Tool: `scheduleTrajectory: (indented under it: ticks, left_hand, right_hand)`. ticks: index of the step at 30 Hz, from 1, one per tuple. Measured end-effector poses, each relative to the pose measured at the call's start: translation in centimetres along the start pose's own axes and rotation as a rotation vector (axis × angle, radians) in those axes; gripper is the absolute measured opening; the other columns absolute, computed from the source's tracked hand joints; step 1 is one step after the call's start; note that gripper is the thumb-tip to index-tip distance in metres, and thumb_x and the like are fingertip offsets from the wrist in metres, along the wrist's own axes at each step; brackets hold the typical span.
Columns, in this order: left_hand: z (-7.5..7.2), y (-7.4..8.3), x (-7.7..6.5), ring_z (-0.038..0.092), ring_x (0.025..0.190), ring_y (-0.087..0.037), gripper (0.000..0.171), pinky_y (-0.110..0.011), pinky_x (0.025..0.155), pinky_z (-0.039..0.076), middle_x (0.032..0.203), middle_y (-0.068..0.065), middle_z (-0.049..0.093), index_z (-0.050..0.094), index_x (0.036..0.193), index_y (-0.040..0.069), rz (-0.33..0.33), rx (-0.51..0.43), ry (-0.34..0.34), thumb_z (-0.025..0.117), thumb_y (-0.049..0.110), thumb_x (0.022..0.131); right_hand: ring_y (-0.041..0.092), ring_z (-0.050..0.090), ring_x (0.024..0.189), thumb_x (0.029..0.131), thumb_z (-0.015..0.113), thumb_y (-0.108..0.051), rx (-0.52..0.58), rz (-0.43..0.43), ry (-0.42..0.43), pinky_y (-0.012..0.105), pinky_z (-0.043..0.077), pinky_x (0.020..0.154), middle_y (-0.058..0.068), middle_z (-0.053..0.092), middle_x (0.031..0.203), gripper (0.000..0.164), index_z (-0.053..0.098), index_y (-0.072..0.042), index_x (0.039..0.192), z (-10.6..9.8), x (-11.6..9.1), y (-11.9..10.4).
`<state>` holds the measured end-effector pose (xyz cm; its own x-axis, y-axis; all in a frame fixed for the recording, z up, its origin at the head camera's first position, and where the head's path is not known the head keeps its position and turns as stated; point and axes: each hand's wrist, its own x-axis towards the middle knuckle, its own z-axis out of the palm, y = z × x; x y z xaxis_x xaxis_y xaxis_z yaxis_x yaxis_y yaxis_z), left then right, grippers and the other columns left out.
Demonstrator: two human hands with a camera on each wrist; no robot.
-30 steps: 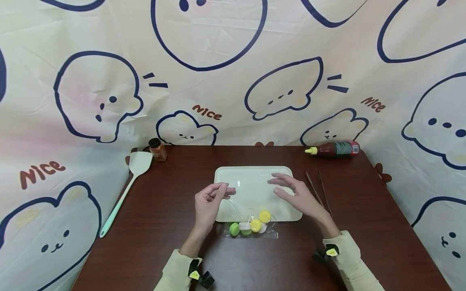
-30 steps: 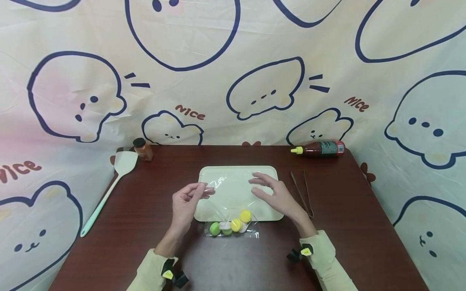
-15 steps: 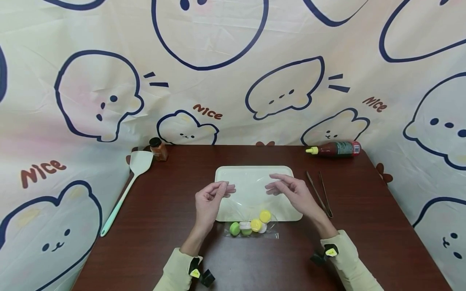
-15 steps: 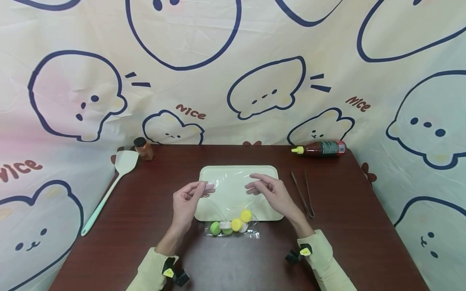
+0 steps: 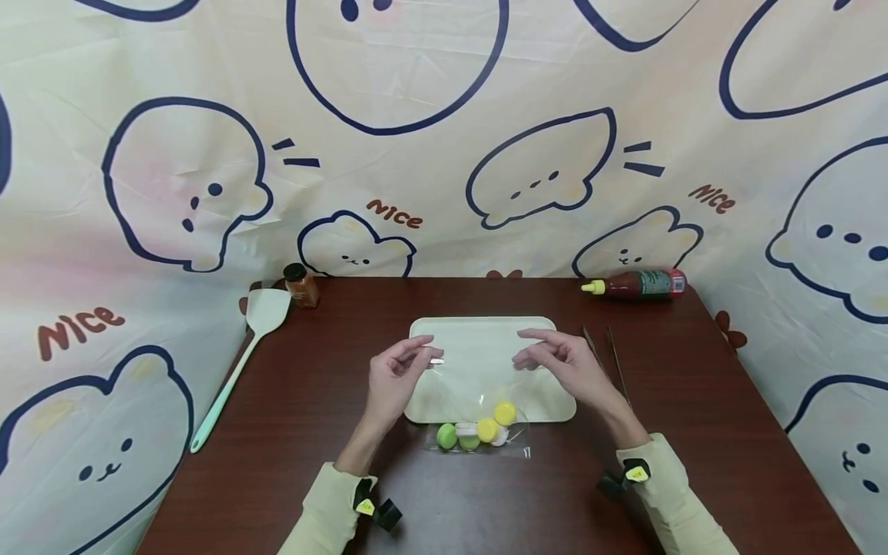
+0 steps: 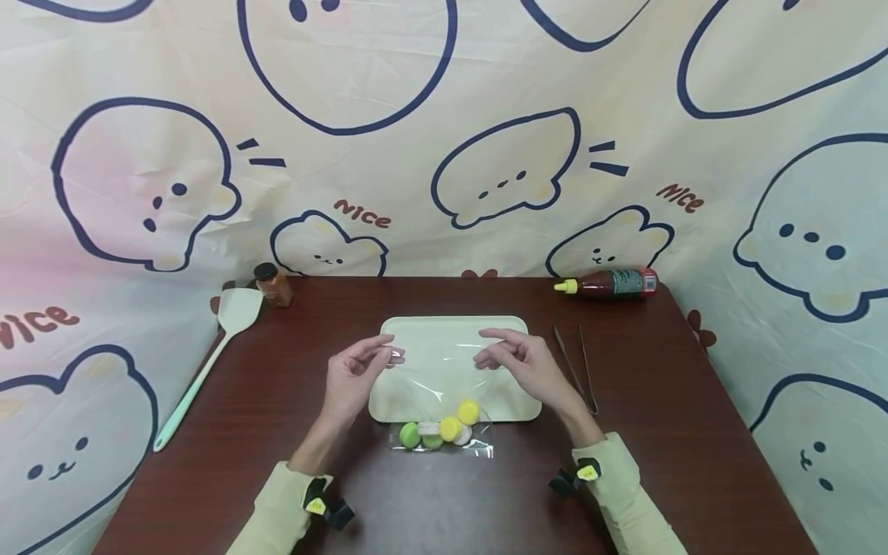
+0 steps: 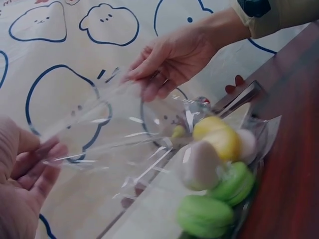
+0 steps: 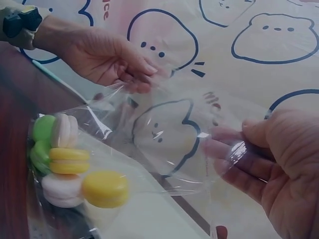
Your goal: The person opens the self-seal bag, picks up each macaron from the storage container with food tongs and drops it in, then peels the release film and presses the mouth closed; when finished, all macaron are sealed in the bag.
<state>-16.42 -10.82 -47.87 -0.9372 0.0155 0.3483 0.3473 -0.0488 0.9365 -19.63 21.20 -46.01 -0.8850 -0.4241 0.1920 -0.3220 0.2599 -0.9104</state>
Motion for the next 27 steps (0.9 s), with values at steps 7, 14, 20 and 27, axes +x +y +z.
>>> scheduleTrajectory:
  ticks: [7,14,20,27]
  left_hand:
    - [-1.4,0.5,1.3,0.076,0.097,-0.035,0.025,-0.028,0.088,0.061,0.103,-0.015,0.079,0.074,0.125,0.005,-0.034,0.091,-0.109,0.071,0.008,0.101]
    - [-2.3,0.3,2.5,0.078,0.090,-0.027,0.020,-0.031,0.083,0.063,0.102,-0.023,0.078,0.074,0.119,-0.004,-0.003,0.042,-0.201,0.069,0.000,0.100]
    - [-2.6,0.2,2.9,0.078,0.090,-0.021,0.016,-0.032,0.084,0.063,0.104,-0.027,0.076,0.073,0.113,-0.009,-0.033,-0.012,-0.249,0.066,-0.004,0.100]
    - [-2.7,0.4,3.2,0.075,0.088,-0.033,0.012,-0.032,0.084,0.063,0.103,-0.029,0.074,0.075,0.104,-0.009,-0.046,-0.010,-0.268,0.065,-0.008,0.099]
  right_hand:
    - [0.021,0.078,0.094,0.107,0.062,-0.016,-0.017,-0.010,-0.029,0.029,0.061,0.088,0.002,0.081,0.101,0.030,0.066,-0.011,0.137,-0.6,0.2,-0.4]
    - [0.022,0.078,0.091,0.106,0.062,-0.012,-0.009,-0.046,-0.035,0.030,0.062,0.086,0.004,0.081,0.099,0.018,0.070,-0.008,0.122,-0.8,0.4,-0.4]
    - [0.023,0.078,0.093,0.105,0.064,-0.009,0.014,-0.064,-0.066,0.029,0.060,0.090,0.005,0.081,0.101,0.016,0.070,-0.010,0.119,-1.0,0.4,-0.4]
    - [0.024,0.077,0.097,0.105,0.063,-0.006,0.018,-0.084,-0.111,0.031,0.060,0.093,0.005,0.079,0.104,0.015,0.075,-0.011,0.112,-1.5,0.3,-0.4]
